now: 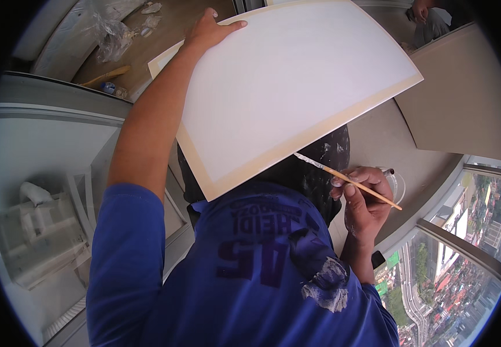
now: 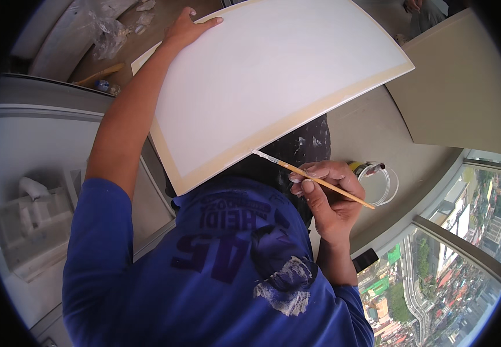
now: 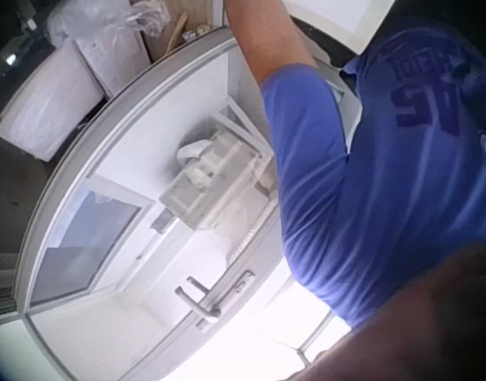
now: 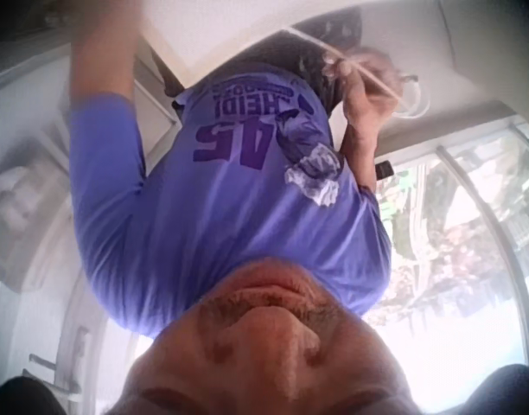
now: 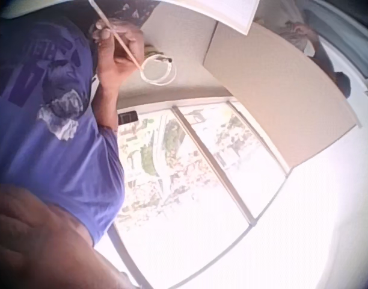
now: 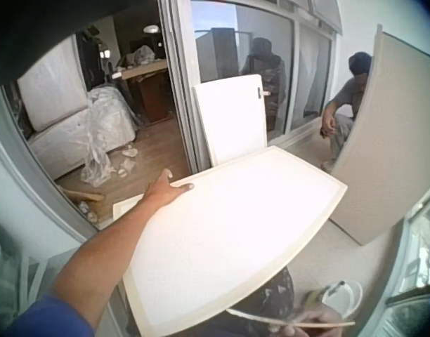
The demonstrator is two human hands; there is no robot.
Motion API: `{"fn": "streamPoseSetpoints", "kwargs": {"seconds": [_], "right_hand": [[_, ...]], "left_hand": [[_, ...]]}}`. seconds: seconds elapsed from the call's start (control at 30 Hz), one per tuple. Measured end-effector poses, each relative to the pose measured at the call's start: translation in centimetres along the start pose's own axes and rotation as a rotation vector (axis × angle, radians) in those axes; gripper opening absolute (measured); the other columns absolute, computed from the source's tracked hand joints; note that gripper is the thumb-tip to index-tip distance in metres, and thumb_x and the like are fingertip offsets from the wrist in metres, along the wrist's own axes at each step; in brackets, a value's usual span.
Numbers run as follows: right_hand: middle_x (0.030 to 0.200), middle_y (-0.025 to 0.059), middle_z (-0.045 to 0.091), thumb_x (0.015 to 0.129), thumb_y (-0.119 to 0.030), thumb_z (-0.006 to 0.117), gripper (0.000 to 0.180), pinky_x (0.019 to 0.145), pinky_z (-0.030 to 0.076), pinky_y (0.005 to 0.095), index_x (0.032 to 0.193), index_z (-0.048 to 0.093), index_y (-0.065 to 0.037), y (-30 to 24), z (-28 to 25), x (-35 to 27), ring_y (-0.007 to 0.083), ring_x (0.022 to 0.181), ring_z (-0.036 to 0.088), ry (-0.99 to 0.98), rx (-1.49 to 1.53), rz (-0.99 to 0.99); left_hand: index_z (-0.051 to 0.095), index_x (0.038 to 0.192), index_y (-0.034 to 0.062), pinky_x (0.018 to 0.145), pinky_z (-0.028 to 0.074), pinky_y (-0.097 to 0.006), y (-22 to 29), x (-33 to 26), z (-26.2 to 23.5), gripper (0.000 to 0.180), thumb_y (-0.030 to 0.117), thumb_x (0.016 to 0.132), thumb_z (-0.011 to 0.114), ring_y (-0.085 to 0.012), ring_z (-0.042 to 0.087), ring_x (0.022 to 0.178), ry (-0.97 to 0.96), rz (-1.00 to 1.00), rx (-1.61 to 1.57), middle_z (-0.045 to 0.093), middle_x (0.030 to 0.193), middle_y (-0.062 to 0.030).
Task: The person paints the edge of a white cabinet door using a thin brush, dipping it into a bucket of paint, and then turns the door over to paint the other edge.
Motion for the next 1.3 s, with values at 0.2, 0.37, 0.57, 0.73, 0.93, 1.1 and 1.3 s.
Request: {"fn": "streamPoseSetpoints", "kwargs": {"seconds": [0.2, 0.37, 0.57, 0.73, 0.93, 1.1, 1.3], "right_hand": [[0.095, 0.0203, 0.073, 0.091, 0.006, 0.070, 0.011, 0.074, 0.059, 0.0294, 0.101, 0.065, 0.007, -0.1, 2.6, -2.4, 0.0210, 0.084, 0.073, -0.088, -0.287, -0.004], [0.086, 0.0197, 0.073, 0.084, 0.008, 0.070, 0.011, 0.066, 0.056, 0.0295, 0.094, 0.066, 0.006, -0.9, 6.6, -2.0, 0.0237, 0.073, 0.073, -0.264, -0.468, -0.228], [0.082, 0.0166, 0.072, 0.081, 0.008, 0.072, 0.012, 0.062, 0.056, 0.0319, 0.091, 0.066, 0.004, -1.5, 10.3, -1.5, 0.0251, 0.068, 0.071, -0.423, -0.601, -0.320], [0.082, 0.0160, 0.070, 0.077, 0.009, 0.073, 0.016, 0.060, 0.056, 0.0337, 0.091, 0.066, 0.005, -1.3, 11.9, -1.6, 0.0273, 0.068, 0.070, -0.524, -0.653, -0.361], [0.084, 0.0160, 0.070, 0.076, 0.008, 0.073, 0.017, 0.059, 0.055, 0.0342, 0.092, 0.066, 0.005, -1.1, 13.0, -1.8, 0.0270, 0.066, 0.068, -0.578, -0.643, -0.380], [0.084, 0.0155, 0.070, 0.076, 0.008, 0.073, 0.018, 0.059, 0.055, 0.0341, 0.092, 0.066, 0.005, -0.9, 13.4, -1.6, 0.0268, 0.066, 0.068, -0.589, -0.651, -0.384], [0.084, 0.0152, 0.070, 0.076, 0.009, 0.073, 0.019, 0.060, 0.055, 0.0341, 0.093, 0.066, 0.005, -0.9, 13.7, -1.4, 0.0265, 0.067, 0.068, -0.596, -0.683, -0.383]], "left_hand": [[0.037, 0.153, -0.0028, 0.117, 0.040, -0.045, 0.8, -2.1, -2.4, 0.109, 0.063, 0.077, 0.081, -0.0422, 0.048, 0.141, -0.094, -0.072, -0.133, 0.048, 0.153, -0.0271], [0.032, 0.156, -0.0042, 0.118, 0.039, -0.044, 1.0, -2.8, -2.9, 0.116, 0.064, 0.077, 0.081, -0.0419, 0.044, 0.144, -0.123, -0.086, -0.148, 0.044, 0.156, -0.0276], [0.034, 0.154, -0.0051, 0.116, 0.041, -0.044, 0.5, -3.0, -3.1, 0.117, 0.066, 0.075, 0.081, -0.0416, 0.047, 0.142, -0.074, -0.049, -0.159, 0.046, 0.154, -0.0288], [0.034, 0.153, -0.0054, 0.115, 0.042, -0.045, 0.0, -3.0, -3.4, 0.117, 0.066, 0.074, 0.081, -0.0423, 0.048, 0.141, -0.078, -0.044, -0.133, 0.048, 0.152, -0.0298], [0.034, 0.153, -0.0057, 0.115, 0.042, -0.046, 0.0, -2.9, -3.2, 0.117, 0.066, 0.074, 0.082, -0.0440, 0.048, 0.140, -0.070, -0.047, -0.149, 0.049, 0.150, -0.0307], [0.034, 0.153, -0.0059, 0.115, 0.041, -0.046, -0.1, -2.6, -3.2, 0.116, 0.064, 0.074, 0.082, -0.0437, 0.048, 0.140, -0.063, -0.038, -0.141, 0.049, 0.150, -0.0317], [0.034, 0.153, -0.0077, 0.117, 0.040, -0.045, 0.2, -2.5, -3.2, 0.115, 0.063, 0.076, 0.082, -0.0432, 0.046, 0.142, -0.068, -0.008, -0.137, 0.047, 0.151, -0.0315]]}}
Point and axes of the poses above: each hand's wrist, its own x-axis towards the middle knuckle, its own z-axis out of the palm, y = z × x, the point moved 8 cm from there along x, towards the middle knuckle
